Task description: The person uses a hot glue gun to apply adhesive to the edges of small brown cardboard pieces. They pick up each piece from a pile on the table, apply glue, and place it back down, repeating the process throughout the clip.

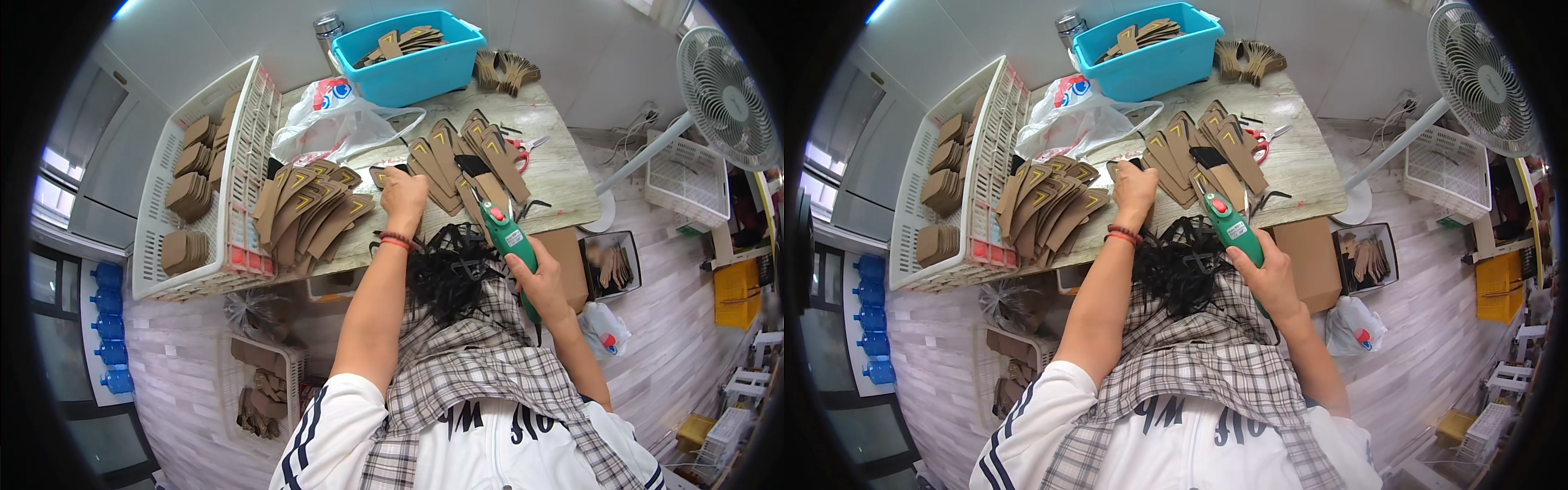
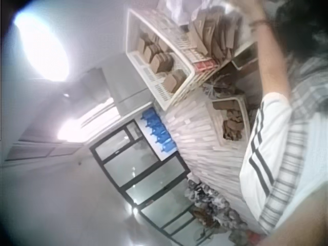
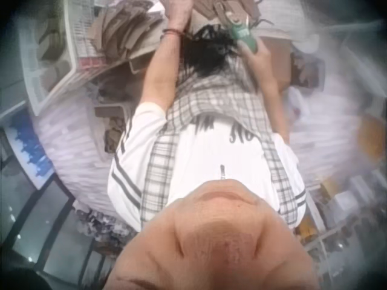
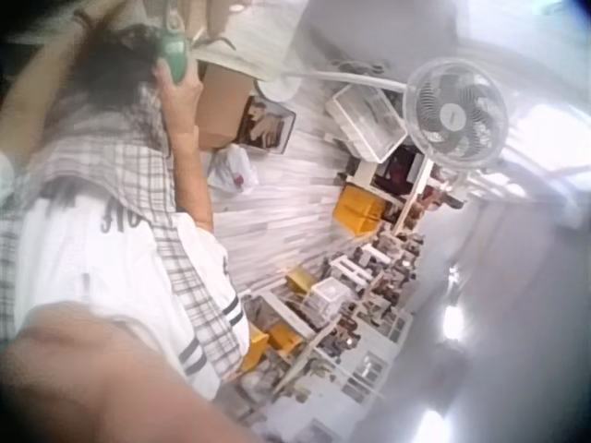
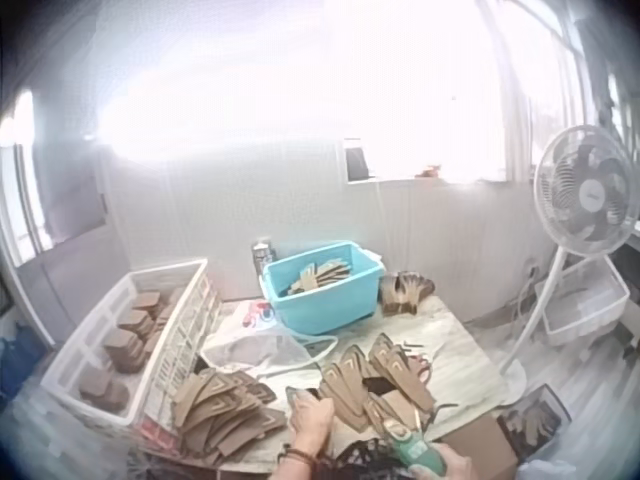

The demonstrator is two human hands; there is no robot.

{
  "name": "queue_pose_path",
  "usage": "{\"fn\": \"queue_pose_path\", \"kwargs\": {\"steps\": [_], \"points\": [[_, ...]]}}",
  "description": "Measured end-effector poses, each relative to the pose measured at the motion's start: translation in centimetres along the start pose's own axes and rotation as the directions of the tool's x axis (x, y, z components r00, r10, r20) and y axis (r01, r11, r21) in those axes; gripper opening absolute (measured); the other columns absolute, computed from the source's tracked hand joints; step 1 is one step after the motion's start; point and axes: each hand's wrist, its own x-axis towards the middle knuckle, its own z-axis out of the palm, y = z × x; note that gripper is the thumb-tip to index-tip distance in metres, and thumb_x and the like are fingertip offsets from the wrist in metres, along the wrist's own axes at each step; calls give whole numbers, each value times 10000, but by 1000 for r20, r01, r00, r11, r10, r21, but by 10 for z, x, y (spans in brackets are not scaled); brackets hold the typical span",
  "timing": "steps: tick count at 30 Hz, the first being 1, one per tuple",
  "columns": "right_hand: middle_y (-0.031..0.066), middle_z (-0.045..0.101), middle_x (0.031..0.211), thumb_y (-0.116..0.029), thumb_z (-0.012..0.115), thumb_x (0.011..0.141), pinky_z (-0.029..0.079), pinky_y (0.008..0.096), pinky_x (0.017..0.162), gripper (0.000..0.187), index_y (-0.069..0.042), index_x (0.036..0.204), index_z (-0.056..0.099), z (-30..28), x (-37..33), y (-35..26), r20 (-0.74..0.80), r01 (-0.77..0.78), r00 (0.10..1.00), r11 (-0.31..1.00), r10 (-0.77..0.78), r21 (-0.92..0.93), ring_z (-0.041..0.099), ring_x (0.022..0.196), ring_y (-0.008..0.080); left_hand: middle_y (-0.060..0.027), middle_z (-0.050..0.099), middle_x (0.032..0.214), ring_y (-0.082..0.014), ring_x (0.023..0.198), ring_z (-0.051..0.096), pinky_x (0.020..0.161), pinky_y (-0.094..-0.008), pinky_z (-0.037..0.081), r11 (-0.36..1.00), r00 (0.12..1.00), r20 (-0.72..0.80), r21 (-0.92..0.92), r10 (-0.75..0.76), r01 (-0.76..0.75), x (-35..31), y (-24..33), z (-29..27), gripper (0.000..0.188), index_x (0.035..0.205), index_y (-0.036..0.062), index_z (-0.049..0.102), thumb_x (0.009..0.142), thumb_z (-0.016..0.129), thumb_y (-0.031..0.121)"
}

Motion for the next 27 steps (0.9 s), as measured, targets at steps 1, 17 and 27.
{"fn": "queue_pose_path", "kwargs": {"steps": [1,17,27], "points": [[52,591,659,-275,689,863,445,268,496,416,-5,1161,581,1,1,-4,12,-11,1000,1000,11,-1,548,521,97,-227,650,1018,-412,959,626,849,-475,478,999,999,29,-34,-19,20,2,-5,-6,494,1110,-45,540,752,602,289],[76,611,689,-285,687,859,460,286,533,435,2,1166,574,20,9,-26,61,-15,998,1000,14,15,561,547,113,-45,676,838,-99,701,630,609,-219,498,-23,966,259,-966,0,259,-76,37,-63,126,895,43,595,835,705,40],[56,616,727,-285,680,872,458,252,472,424,2,1168,580,12,7,-31,41,-37,999,995,33,89,556,528,100,-77,657,913,-151,794,644,727,-279,534,-67,920,391,-918,27,392,-89,45,-48,137,952,40,537,877,651,46]]}}
